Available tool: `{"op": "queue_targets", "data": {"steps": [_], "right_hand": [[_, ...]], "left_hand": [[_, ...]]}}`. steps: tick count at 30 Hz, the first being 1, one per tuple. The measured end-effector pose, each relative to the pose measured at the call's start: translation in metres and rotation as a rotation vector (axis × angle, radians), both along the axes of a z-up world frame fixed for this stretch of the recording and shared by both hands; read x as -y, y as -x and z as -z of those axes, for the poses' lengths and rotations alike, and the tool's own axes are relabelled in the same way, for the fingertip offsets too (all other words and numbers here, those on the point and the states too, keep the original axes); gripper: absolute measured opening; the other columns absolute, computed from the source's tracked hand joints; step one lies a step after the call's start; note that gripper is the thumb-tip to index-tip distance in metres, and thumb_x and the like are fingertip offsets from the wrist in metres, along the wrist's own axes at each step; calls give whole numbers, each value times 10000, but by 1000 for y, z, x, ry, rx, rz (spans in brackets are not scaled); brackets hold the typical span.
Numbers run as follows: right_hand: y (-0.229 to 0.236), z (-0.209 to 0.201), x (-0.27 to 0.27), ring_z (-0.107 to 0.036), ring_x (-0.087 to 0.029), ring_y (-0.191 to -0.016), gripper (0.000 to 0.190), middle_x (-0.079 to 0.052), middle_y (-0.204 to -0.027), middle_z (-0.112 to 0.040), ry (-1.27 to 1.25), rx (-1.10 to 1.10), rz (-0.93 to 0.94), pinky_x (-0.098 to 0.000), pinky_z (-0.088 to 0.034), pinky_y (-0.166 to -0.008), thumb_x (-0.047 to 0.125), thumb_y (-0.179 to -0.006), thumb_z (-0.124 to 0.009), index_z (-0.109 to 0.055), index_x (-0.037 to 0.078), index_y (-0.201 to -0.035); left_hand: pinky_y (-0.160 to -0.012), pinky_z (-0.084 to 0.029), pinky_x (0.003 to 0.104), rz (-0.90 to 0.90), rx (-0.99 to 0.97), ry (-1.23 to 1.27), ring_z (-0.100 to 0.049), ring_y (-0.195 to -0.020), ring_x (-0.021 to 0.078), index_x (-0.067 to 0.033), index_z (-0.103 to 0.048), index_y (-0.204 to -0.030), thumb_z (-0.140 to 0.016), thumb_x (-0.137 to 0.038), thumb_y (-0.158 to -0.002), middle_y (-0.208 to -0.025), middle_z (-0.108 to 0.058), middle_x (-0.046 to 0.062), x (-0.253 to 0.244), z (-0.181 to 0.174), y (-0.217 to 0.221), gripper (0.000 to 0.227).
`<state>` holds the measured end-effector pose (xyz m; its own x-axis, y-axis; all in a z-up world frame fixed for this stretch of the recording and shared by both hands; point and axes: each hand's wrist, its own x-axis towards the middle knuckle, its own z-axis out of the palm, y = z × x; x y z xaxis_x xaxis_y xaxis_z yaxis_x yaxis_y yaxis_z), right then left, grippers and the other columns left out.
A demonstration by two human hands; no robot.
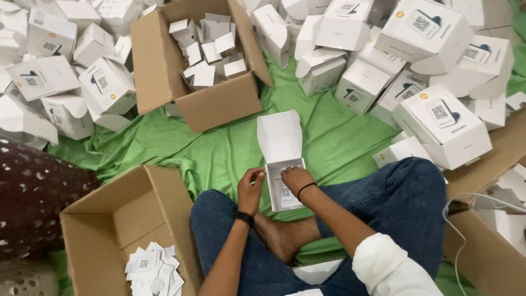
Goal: The person packages electronic handheld devices into individual retail boxes with documentation and places them into larger shipping cartons.
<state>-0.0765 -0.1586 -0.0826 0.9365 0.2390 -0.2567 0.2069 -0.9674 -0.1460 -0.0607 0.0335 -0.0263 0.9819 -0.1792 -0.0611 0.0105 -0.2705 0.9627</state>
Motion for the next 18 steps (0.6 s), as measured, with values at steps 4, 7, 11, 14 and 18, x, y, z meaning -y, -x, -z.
{"op": "queue_targets", "data": {"steps": [4, 7, 11, 14, 18], "right_hand": [[-12, 51, -7, -686, -306, -1058, 200, -150, -1123, -690, 72, 74, 5, -416, -600, -826, 92, -904, -638, -659, 42, -1096], [-8, 40, -12, -701, -309, -981, 272, -158, -1108, -684, 125, 108, 21, -419, -609, -755, 82, -898, -611, -633, 23, -1163], [-11, 44, -12, -701, -309, -978, 268, -162, -1114, -680, 109, 52, 57, -406, -605, -767, 65, -880, -617, -643, 49, -1146], [-6, 48, -10, -682, -308, -1033, 218, -142, -1109, -684, 105, 68, 53, -406, -595, -818, 73, -876, -622, -665, 73, -1090], [-6, 46, -10, -663, -309, -1070, 181, -138, -1112, -685, 80, 160, 28, -404, -596, -822, 70, -852, -625, -677, 80, -1025]], "left_hand": [[-830, -549, 304, -64, -26, 69, -714, -975, 161, -27, -709, -1141, -622, -171, -993, -1034, -768, 74, 4, -10, -14, 225], [-844, -553, 287, -90, -68, 114, -717, -958, 149, -21, -710, -1135, -631, -165, -988, -1019, -767, 78, 3, 12, -19, 220], [-778, -540, 283, -119, -211, 200, -691, -905, 130, -35, -703, -1147, -602, -185, -992, -1006, -761, 51, 1, 7, -24, 238], [-766, -536, 281, -111, -250, 205, -678, -885, 118, -38, -703, -1154, -596, -198, -996, -1000, -758, 36, 1, 4, -21, 249], [-765, -535, 284, -84, -264, 194, -660, -868, 113, -44, -699, -1165, -593, -192, -996, -998, -750, 24, 3, 4, -21, 249]]}}
